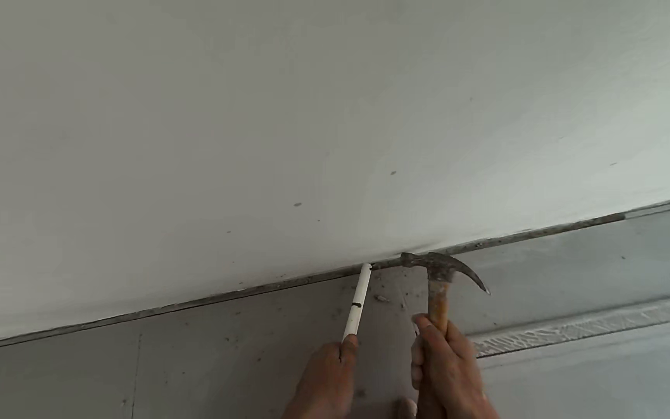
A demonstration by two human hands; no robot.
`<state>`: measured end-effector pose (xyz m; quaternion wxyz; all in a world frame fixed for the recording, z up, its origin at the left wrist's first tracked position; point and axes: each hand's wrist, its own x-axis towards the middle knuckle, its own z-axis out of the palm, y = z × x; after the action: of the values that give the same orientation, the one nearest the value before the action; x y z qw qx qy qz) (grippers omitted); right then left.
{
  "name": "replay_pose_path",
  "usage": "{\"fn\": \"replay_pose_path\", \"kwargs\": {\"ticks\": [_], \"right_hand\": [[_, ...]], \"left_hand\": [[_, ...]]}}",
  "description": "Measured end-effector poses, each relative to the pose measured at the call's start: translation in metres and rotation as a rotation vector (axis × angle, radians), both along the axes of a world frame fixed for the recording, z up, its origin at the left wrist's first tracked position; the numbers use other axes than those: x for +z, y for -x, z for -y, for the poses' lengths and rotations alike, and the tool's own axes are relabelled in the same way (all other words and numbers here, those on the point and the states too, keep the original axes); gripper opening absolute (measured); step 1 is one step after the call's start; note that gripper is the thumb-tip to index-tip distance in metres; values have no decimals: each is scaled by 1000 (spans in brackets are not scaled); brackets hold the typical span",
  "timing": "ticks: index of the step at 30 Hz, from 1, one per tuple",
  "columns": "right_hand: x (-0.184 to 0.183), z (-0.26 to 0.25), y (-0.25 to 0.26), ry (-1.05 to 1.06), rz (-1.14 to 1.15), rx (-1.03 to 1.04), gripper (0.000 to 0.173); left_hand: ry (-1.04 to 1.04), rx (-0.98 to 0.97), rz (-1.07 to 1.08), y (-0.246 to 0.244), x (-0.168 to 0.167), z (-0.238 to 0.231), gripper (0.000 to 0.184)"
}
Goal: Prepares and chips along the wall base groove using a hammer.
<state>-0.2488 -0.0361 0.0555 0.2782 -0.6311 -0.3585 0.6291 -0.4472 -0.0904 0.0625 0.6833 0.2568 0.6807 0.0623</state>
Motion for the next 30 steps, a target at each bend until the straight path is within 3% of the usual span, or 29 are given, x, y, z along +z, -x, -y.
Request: {"fn": "replay_pose_path", "kwargs": {"ticks": [4, 8, 11, 15, 19, 23, 27, 30], "right_hand": [[2, -5, -10, 101, -28, 106, 28], [5, 0, 1, 20, -14, -26, 28], [3, -9, -5, 146, -18, 77, 27], [3, -4, -1, 62, -25, -57, 29], [1, -10, -6, 165, -70, 58, 28], [0, -5, 4, 103, -87, -90, 30], [-3, -7, -5, 181, -112, 16, 30], [1, -2, 2, 115, -111, -75, 28]], "left_hand": [[13, 5, -11, -7, 0, -4, 64], [2, 20, 3, -7, -4, 0, 63], [3, 30, -8, -10, -4, 0, 63], [15, 52, -9, -10, -4, 1, 63], [16, 69, -11, -17, -2, 1, 61], [27, 84, -29, -21, -5, 4, 62], [-6, 101, -54, -31, -14, 7, 64], [-6, 111, -31, -31, -17, 10, 64]]}}
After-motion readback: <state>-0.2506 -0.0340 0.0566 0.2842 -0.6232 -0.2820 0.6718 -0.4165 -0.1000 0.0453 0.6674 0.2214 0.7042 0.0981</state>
